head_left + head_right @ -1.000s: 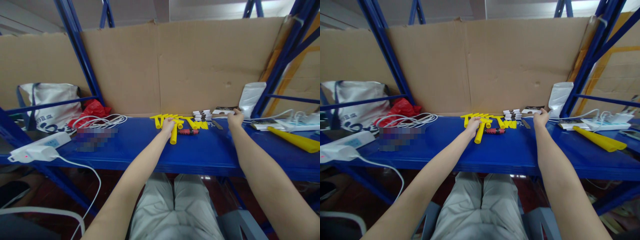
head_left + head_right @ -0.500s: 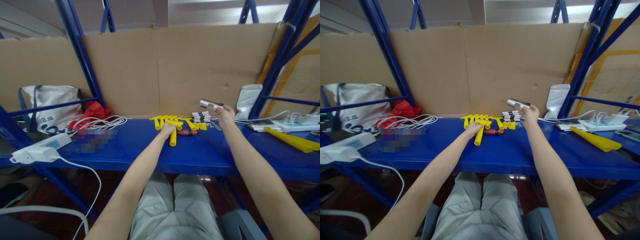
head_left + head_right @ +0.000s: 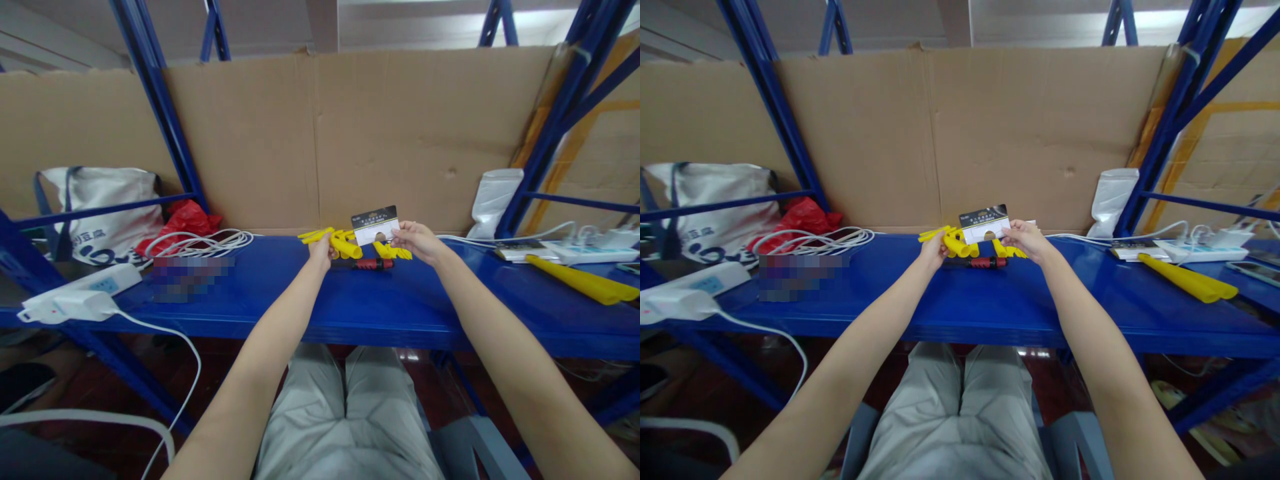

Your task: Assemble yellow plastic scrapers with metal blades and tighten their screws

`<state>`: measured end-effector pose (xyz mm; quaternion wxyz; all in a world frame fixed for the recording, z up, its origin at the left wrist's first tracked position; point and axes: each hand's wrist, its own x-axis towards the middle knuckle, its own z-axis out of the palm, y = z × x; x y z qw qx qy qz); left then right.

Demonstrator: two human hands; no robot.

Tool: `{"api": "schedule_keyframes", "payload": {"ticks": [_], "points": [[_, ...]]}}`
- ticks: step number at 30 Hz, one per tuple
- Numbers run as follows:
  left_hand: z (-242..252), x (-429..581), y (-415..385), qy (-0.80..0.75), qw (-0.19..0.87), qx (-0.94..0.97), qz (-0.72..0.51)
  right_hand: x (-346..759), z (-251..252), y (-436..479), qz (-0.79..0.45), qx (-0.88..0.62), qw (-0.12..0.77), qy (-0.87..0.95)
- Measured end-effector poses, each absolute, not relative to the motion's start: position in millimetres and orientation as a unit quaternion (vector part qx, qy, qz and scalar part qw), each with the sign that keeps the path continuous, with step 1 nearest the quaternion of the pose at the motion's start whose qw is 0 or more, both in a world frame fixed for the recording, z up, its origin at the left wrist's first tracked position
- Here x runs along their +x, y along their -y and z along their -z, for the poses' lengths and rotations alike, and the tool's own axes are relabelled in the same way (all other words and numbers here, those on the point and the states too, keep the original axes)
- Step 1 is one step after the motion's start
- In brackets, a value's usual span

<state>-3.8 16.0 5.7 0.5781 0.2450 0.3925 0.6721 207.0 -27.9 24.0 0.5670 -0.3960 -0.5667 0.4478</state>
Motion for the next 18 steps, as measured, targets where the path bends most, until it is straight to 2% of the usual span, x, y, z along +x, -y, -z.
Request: {"api": "schedule_keyframes", "payload": {"ticks": [18], "points": [[-12.0, -13.1, -15.3, -0.415, 0.475, 0.172, -0.757, 206.3, -30.4, 36.8, -0.43, -0.45, 0.515, 0.59]]}}
